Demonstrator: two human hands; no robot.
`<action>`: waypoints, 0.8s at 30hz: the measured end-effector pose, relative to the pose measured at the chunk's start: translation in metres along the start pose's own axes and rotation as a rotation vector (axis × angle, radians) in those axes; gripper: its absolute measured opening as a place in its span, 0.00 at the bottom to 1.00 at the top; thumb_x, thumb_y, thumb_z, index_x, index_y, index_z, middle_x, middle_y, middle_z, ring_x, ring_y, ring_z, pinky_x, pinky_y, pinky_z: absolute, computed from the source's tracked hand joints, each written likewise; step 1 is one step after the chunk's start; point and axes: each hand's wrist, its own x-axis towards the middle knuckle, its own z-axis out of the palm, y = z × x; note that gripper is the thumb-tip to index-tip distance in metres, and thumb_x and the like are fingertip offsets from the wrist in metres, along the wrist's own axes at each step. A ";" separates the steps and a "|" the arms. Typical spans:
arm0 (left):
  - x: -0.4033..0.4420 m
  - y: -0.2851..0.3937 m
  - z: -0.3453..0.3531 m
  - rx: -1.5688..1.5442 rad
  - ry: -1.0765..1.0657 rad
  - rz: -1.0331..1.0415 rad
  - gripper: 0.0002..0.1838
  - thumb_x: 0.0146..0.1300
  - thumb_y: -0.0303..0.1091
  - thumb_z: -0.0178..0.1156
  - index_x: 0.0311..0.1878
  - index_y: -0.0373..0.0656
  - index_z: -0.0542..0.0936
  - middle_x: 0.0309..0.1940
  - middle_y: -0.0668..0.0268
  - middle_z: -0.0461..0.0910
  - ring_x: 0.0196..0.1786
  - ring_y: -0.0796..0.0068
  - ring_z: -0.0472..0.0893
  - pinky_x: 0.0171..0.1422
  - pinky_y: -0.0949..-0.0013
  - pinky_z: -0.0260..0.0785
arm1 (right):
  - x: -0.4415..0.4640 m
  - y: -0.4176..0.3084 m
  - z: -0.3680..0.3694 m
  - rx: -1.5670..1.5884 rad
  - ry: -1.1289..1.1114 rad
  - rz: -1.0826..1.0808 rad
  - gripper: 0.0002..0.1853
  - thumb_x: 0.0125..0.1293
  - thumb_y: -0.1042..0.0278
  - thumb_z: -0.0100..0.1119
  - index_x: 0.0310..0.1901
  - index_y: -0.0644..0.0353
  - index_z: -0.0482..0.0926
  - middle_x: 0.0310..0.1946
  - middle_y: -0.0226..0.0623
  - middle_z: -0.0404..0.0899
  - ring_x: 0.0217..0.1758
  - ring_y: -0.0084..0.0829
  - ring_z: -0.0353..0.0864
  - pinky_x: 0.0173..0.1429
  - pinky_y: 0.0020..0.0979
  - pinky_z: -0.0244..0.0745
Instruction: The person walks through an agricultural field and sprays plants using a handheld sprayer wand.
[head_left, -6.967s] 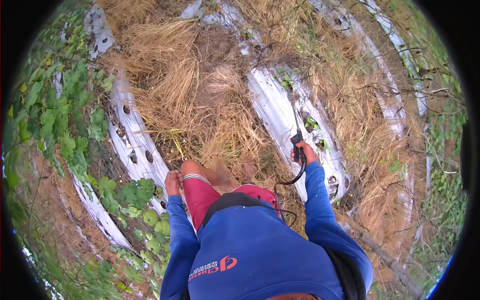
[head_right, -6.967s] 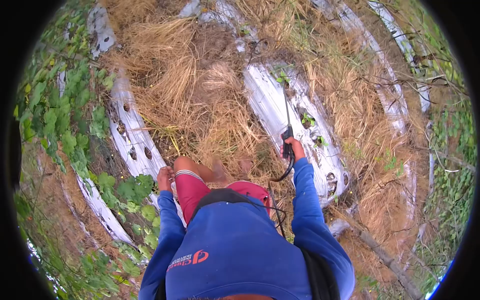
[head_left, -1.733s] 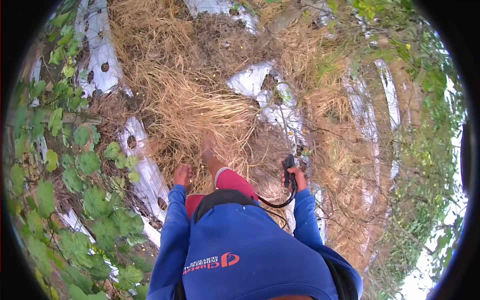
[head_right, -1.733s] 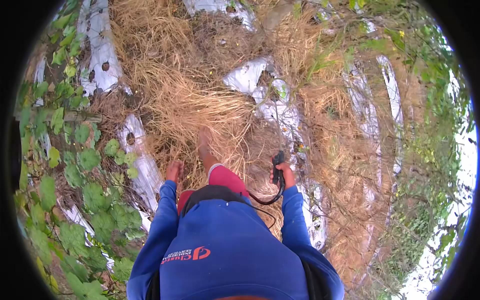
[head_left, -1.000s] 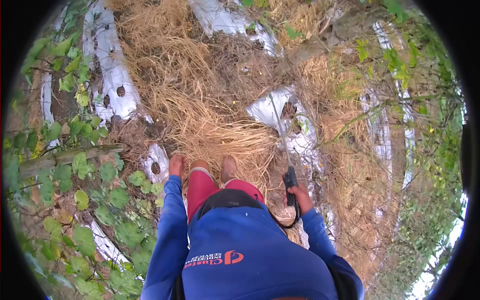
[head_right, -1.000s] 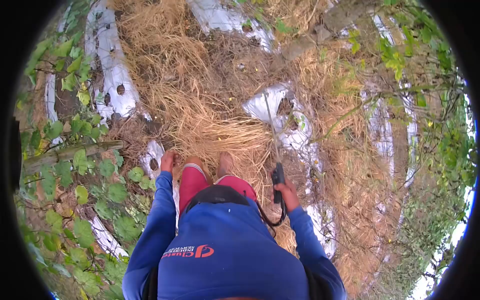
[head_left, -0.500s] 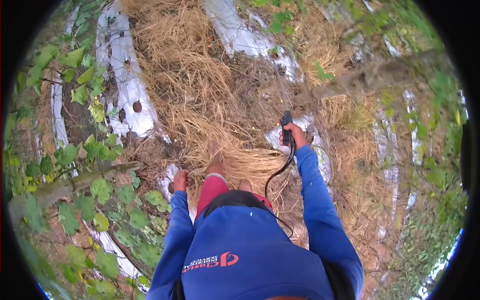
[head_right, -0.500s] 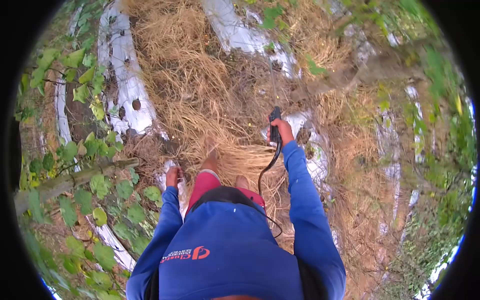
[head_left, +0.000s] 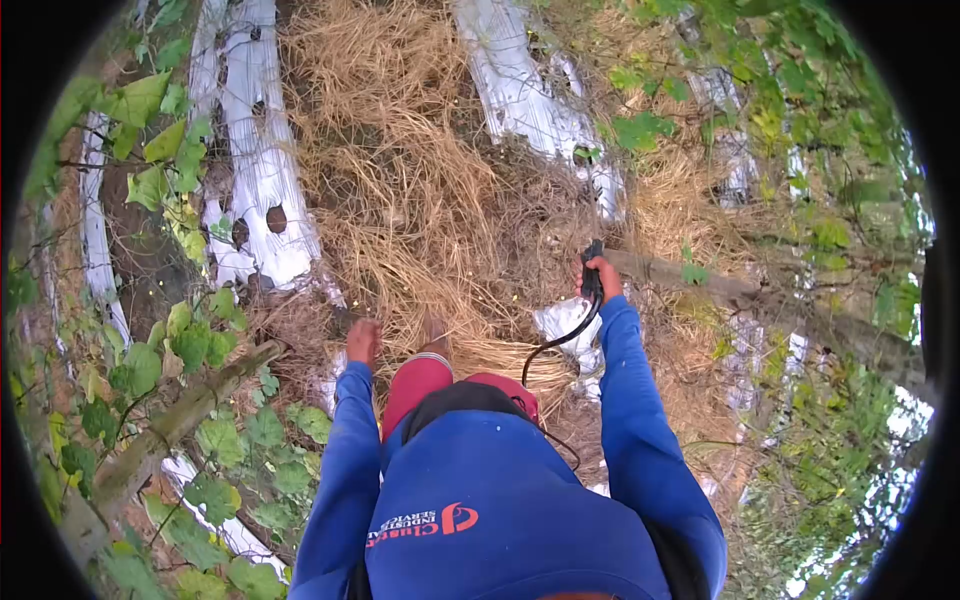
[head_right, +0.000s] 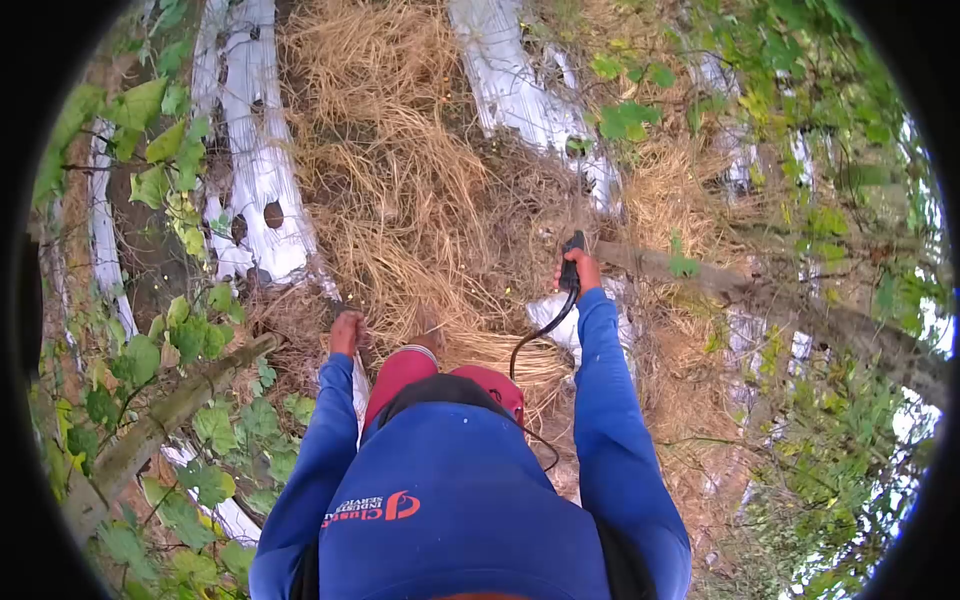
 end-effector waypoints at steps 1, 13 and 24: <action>0.008 0.003 -0.002 -0.005 0.000 -0.003 0.12 0.60 0.41 0.48 0.32 0.43 0.73 0.22 0.72 0.71 0.19 0.84 0.67 0.21 0.79 0.59 | 0.002 -0.005 0.004 -0.018 0.036 -0.008 0.16 0.49 0.64 0.50 0.40 0.62 0.71 0.21 0.41 0.72 0.18 0.34 0.74 0.22 0.39 0.75; 0.034 0.013 -0.021 -0.030 0.030 -0.001 0.12 0.61 0.43 0.48 0.33 0.44 0.74 0.21 0.72 0.70 0.21 0.83 0.69 0.22 0.79 0.62 | -0.002 -0.021 0.018 -0.050 0.042 0.041 0.19 0.50 0.62 0.48 0.45 0.58 0.73 0.20 0.39 0.73 0.19 0.33 0.74 0.28 0.34 0.76; 0.049 0.039 -0.026 -0.058 0.057 0.008 0.11 0.58 0.38 0.49 0.32 0.40 0.73 0.22 0.69 0.72 0.21 0.82 0.69 0.23 0.79 0.62 | 0.014 -0.021 0.019 -0.048 0.062 0.081 0.18 0.49 0.62 0.48 0.43 0.56 0.72 0.21 0.38 0.72 0.19 0.33 0.73 0.26 0.36 0.76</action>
